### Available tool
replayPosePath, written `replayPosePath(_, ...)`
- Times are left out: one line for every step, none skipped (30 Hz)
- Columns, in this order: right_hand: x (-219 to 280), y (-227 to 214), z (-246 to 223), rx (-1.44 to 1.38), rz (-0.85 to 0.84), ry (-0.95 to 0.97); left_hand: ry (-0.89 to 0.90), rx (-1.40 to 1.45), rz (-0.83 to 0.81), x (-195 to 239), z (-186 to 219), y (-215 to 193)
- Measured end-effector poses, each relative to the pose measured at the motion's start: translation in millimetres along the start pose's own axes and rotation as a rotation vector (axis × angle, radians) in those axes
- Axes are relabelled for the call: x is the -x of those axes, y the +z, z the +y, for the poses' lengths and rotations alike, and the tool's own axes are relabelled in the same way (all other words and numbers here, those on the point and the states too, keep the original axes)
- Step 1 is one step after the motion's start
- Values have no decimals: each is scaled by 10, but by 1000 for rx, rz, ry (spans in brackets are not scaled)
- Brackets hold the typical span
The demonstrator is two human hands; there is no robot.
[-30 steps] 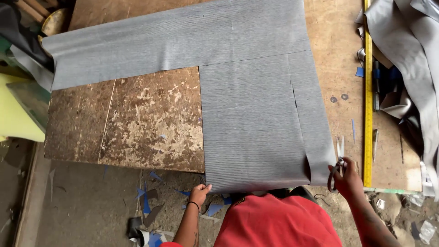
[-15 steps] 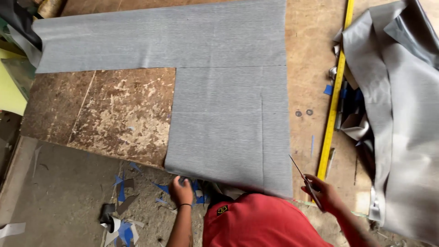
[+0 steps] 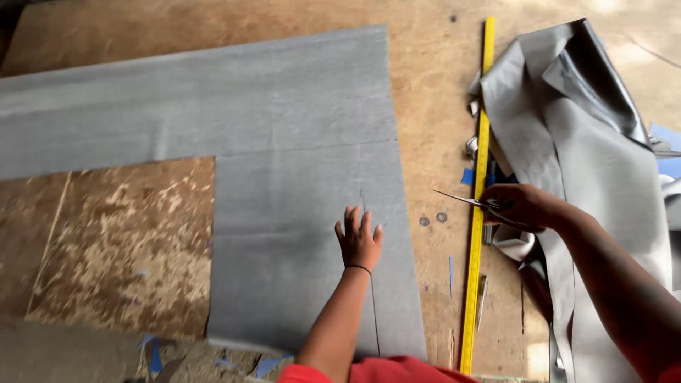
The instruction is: Cutting large pieces of upholstery fabric into specific patterns using scissors on a workbench.
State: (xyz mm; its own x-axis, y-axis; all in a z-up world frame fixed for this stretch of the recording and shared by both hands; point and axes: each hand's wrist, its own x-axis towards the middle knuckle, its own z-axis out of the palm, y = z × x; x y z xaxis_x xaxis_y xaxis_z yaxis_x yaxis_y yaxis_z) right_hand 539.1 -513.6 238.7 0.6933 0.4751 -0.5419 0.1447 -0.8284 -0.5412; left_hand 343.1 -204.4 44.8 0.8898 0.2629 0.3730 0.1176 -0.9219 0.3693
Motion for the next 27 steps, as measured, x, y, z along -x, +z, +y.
replayPosePath(-80, -116, -197, -9, -50, 89, -202, -58, -51, -67, 22, 177)
replayPosePath(-172, -228, -402, -20, -101, 179, -403, -118, -102, -135, 34, 351)
replayPosePath(-412, -235, -240, -18, -105, 186, -405, -114, -110, -65, 83, 350)
replayPosePath(-657, -236, -76, 56, -108, 138, -403, -189, -68, 5, 127, 351)
replayPosePath(-954, -247, 89, 135, -114, 80, -406, -269, -19, 57, 161, 374)
replayPosePath(-1148, -352, 63, 140, -121, 78, -416, -270, -20, -34, 206, 436)
replayPosePath(-1290, -332, 34, 153, -160, 74, -394, -305, -2, -16, 202, 419)
replayPosePath(-1438, -292, 14, 165, -198, 69, -372, -340, 15, 13, 188, 414)
replayPosePath(-1547, -298, 70, 169, -253, 85, -405, -345, -32, 67, 272, 388)
replayPosePath(-1649, -298, 118, 131, -288, 128, -404, -325, -47, 114, 354, 348)
replayPosePath(-1923, -364, 36, 95, -290, 142, -391, -317, -20, -49, 270, 357)
replayPosePath(-2136, -407, -26, 102, -314, 129, -413, -333, -26, -57, 238, 345)
replayPosePath(-2266, -451, -36, 63, -370, 182, -394, -316, -5, -46, 239, 330)
replayPosePath(-2380, -503, -43, 23, -427, 235, -375, -299, 16, -34, 258, 304)
replayPosePath(-2443, -566, -169, 23, -426, 232, -375, -301, 18, -44, 250, 309)
replayPosePath(-2492, -632, -300, 133, -444, 237, -368, -309, 22, -50, 248, 304)
replayPosePath(-2516, -700, -423, 243, -461, 245, -361, -313, 21, -42, 263, 288)
replayPosePath(-2543, -722, -502, 243, -461, 247, -361, -312, 20, -62, 266, 296)
replayPosePath(-2581, -723, -593, 317, -490, 254, -355, -309, 35, -65, 264, 295)
replayPosePath(-2616, -718, -686, 392, -517, 261, -348, -306, 49, -61, 261, 292)
replayPosePath(-2669, -708, -688, 394, -526, 258, -354, -310, 44, -73, 261, 281)
replayPosePath(-2719, -695, -691, 417, -532, 241, -358, -304, 21, -82, 261, 269)
replayPosePath(-2761, -684, -689, 441, -537, 225, -361, -297, -2, -88, 265, 260)
replayPosePath(-2794, -683, -662, 442, -544, 223, -367, -300, -7, -70, 270, 249)
replayPosePath(-2834, -698, -641, 446, -563, 240, -364, -298, -13, -71, 267, 251)
replayPosePath(-2869, -713, -621, 449, -582, 257, -362, -296, -20, -71, 266, 250)
replayPosePath(-2888, -764, -580, 450, -587, 255, -366, -298, -22, -58, 260, 270)
